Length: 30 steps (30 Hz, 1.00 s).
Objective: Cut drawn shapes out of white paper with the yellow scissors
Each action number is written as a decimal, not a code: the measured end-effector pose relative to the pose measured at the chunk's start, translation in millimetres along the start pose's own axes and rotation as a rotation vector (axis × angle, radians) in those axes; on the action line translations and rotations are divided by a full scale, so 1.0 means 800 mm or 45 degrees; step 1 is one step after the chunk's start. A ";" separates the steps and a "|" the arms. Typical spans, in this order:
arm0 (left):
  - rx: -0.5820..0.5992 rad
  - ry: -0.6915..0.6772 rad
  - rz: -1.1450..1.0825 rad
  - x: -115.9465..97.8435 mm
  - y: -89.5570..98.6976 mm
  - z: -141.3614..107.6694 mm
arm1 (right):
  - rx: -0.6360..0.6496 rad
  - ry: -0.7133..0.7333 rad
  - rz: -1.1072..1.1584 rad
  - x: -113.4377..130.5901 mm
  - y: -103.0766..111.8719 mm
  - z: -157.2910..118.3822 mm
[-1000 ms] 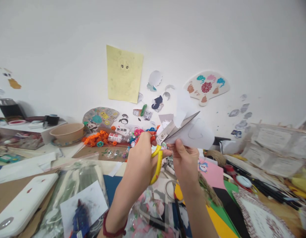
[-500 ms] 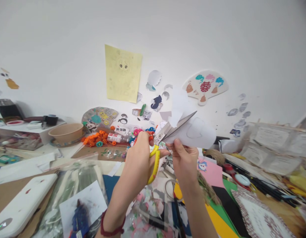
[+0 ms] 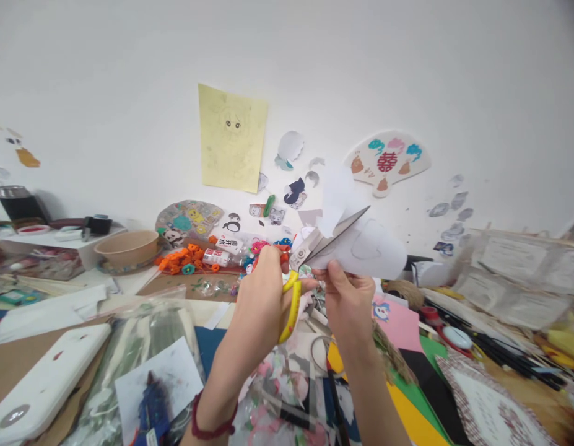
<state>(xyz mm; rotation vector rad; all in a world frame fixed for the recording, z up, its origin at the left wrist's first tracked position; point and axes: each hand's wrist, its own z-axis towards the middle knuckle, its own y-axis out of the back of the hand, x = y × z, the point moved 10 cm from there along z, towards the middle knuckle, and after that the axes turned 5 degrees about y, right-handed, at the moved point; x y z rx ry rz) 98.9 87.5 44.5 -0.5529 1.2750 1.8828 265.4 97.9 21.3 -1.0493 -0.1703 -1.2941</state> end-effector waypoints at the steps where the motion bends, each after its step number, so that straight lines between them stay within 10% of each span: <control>1: 0.000 -0.005 -0.001 0.000 0.000 0.000 | 0.002 0.005 -0.007 0.000 0.000 0.001; 30: -0.127 -0.119 0.180 -0.009 0.017 -0.013 | 0.065 0.210 -0.071 0.043 0.007 0.003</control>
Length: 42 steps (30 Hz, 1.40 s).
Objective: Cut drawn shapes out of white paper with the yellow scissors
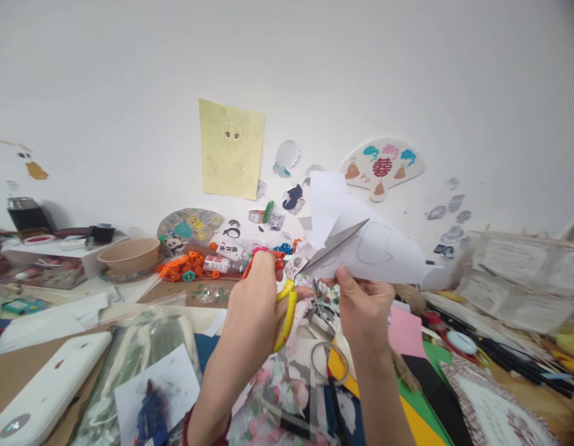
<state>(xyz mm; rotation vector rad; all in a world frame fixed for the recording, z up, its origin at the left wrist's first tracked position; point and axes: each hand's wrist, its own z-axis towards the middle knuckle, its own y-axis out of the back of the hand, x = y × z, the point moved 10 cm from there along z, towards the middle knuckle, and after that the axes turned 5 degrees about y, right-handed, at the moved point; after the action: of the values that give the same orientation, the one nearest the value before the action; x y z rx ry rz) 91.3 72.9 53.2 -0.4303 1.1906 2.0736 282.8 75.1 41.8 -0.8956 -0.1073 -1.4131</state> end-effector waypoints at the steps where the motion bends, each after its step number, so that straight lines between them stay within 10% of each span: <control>1: -0.008 -0.007 0.018 -0.001 0.001 0.000 | 0.002 0.000 -0.004 0.000 0.000 0.000; 29: 0.021 -0.005 0.055 -0.005 0.006 0.000 | -0.062 0.108 -0.216 0.031 0.024 0.008; 42: 0.096 -0.264 0.309 -0.004 0.015 -0.005 | -0.142 0.545 -0.716 0.111 0.033 0.000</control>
<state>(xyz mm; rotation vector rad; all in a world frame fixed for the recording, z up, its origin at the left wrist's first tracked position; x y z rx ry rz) 84.5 64.2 60.2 -0.0337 1.2395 2.2056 324.2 1.6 79.1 -0.6552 0.0509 -2.1261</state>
